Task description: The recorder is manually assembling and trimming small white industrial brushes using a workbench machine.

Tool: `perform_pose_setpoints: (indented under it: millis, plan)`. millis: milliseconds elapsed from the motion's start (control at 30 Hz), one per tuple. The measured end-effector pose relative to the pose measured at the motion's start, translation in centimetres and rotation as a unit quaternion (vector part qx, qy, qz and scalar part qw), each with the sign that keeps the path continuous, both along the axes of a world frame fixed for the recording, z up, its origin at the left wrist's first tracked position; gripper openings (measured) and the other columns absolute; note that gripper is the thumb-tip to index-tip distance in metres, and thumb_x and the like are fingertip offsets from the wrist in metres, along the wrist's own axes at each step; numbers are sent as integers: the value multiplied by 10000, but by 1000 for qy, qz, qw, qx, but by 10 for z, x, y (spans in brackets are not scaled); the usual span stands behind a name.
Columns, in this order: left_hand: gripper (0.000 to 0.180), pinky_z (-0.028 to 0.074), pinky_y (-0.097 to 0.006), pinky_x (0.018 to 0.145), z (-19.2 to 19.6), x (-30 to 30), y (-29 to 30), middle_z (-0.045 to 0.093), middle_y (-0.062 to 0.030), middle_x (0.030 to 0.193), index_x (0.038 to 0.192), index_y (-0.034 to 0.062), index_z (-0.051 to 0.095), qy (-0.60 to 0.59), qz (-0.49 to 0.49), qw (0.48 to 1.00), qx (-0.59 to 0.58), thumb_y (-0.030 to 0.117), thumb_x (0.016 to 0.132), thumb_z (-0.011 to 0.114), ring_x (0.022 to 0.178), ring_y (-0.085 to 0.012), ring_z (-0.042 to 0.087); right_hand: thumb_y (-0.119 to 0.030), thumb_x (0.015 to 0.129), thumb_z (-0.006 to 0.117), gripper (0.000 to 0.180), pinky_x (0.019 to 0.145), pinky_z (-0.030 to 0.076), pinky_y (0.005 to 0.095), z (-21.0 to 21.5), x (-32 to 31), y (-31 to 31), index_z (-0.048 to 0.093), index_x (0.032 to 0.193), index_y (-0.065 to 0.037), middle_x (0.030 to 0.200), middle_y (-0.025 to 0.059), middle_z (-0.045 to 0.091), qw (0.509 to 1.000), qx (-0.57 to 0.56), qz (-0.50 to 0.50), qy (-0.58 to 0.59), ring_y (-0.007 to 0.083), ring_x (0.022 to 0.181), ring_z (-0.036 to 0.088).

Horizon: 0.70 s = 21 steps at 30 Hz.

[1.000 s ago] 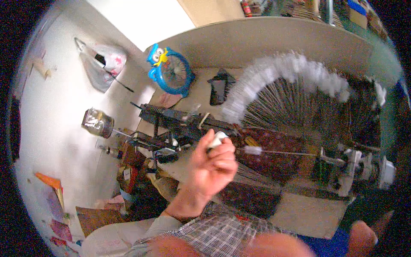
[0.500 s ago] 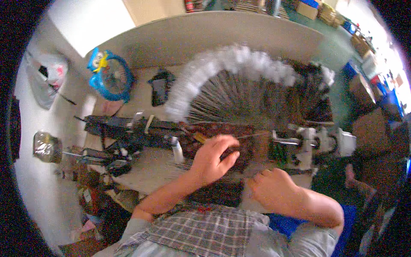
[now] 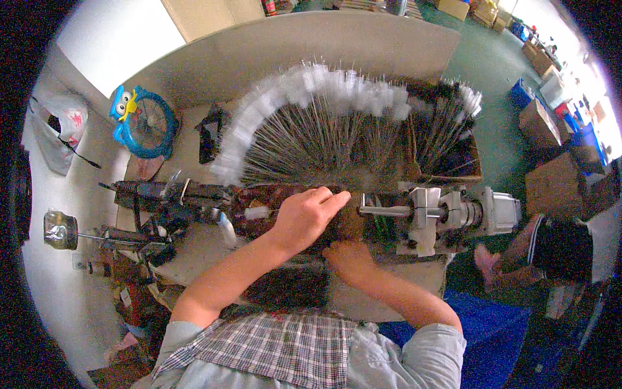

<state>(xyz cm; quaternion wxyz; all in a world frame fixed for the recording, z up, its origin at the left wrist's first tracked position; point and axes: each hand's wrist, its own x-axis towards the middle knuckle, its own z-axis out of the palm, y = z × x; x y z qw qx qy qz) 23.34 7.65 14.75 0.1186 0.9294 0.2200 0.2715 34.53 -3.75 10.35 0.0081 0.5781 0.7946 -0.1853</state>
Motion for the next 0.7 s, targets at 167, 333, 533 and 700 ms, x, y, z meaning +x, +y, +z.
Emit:
perform_pose_setpoints:
  millis: [167,333,533,700]
  plan:
    - [155,464,-316,582,11,8,24,566,-20,732,864,107,624,164,63,973,148,126,732,545,730,-175,598,-124,769,534,157,586,522,419,23,11,-11,590,910,-87,858,104,578,999,41,-31,2,295,743,625]
    - [94,386,-337,777,-21,-25,80,543,-43,886,648,123,637,204,136,948,206,140,709,568,894,-201,478,-57,716,568,216,620,508,387,32,13,-23,536,929,-74,854,101,530,994,63,-85,0,274,794,598]
    - [217,432,-350,774,9,-51,33,519,-41,877,923,99,651,16,76,985,155,101,716,586,880,-216,510,-109,669,604,203,612,514,356,79,16,-22,527,853,-69,848,90,515,987,48,-62,-138,241,793,583]
    - [323,451,-334,678,39,-119,-12,579,-45,880,943,42,643,-122,31,986,110,24,621,670,782,-214,551,-37,653,558,174,635,489,354,139,69,5,526,820,-73,761,69,484,933,281,-89,-205,235,732,552]
